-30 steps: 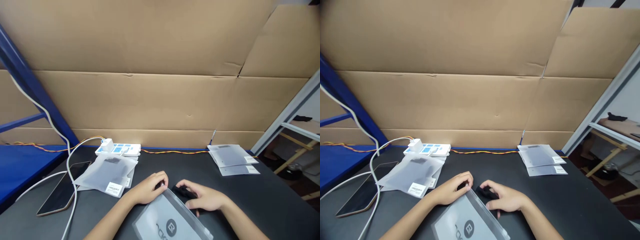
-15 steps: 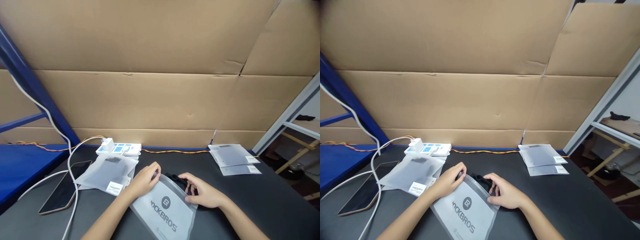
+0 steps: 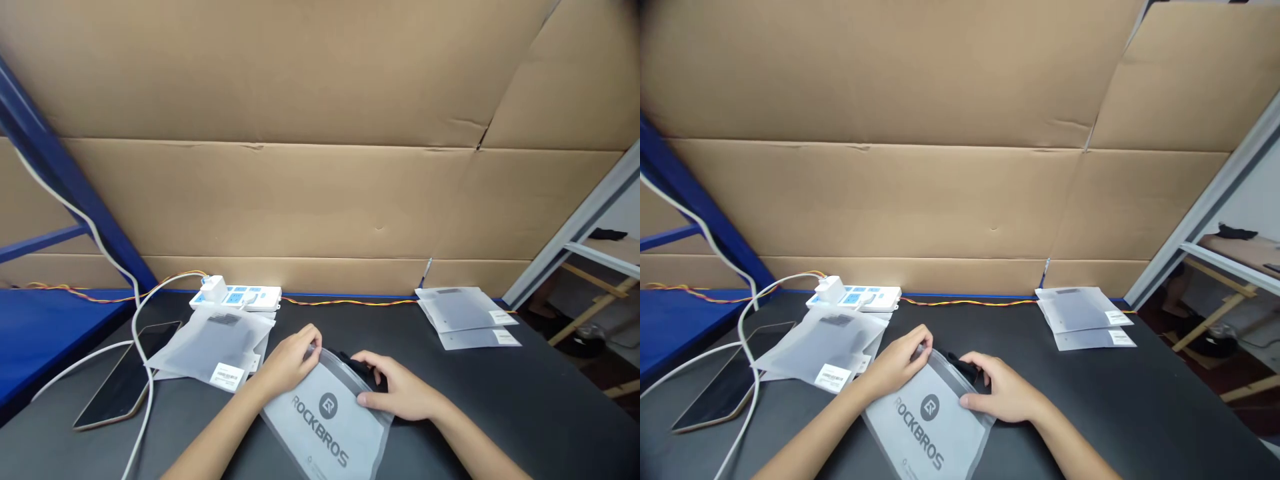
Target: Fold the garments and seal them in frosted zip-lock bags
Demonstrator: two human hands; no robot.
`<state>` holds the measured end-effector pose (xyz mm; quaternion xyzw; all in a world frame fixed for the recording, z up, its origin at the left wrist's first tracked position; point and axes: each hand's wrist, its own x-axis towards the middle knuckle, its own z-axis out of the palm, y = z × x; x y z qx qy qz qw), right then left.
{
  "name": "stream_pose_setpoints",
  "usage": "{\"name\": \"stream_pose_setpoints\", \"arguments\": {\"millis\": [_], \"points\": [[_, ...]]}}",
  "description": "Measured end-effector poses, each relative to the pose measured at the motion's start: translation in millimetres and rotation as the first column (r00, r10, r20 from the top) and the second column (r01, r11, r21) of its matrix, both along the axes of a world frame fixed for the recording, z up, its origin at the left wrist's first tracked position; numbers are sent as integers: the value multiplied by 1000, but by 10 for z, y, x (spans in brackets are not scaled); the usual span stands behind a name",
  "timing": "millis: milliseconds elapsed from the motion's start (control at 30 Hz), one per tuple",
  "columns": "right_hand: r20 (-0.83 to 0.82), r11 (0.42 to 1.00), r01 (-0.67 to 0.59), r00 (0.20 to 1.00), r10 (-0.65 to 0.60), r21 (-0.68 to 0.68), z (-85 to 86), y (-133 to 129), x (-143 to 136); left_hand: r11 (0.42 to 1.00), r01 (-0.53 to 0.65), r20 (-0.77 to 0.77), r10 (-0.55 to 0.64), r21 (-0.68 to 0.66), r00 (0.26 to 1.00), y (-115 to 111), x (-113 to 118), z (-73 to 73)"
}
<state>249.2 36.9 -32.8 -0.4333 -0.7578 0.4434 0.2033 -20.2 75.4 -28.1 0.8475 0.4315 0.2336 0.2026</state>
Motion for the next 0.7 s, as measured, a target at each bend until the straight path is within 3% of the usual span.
{"name": "stream_pose_setpoints", "arguments": {"millis": [333,500,700], "points": [[22,997,-61,998,60,49,61,-47,-145,991,103,57,-98,-89,994,-22,1,23],[17,984,-169,986,169,54,1,-66,-196,980,133,112,-117,-147,987,-48,63,7],[-161,993,-120,980,116,-17,-15,-74,-232,965,161,231,-112,-207,966,-25,71,7]]}}
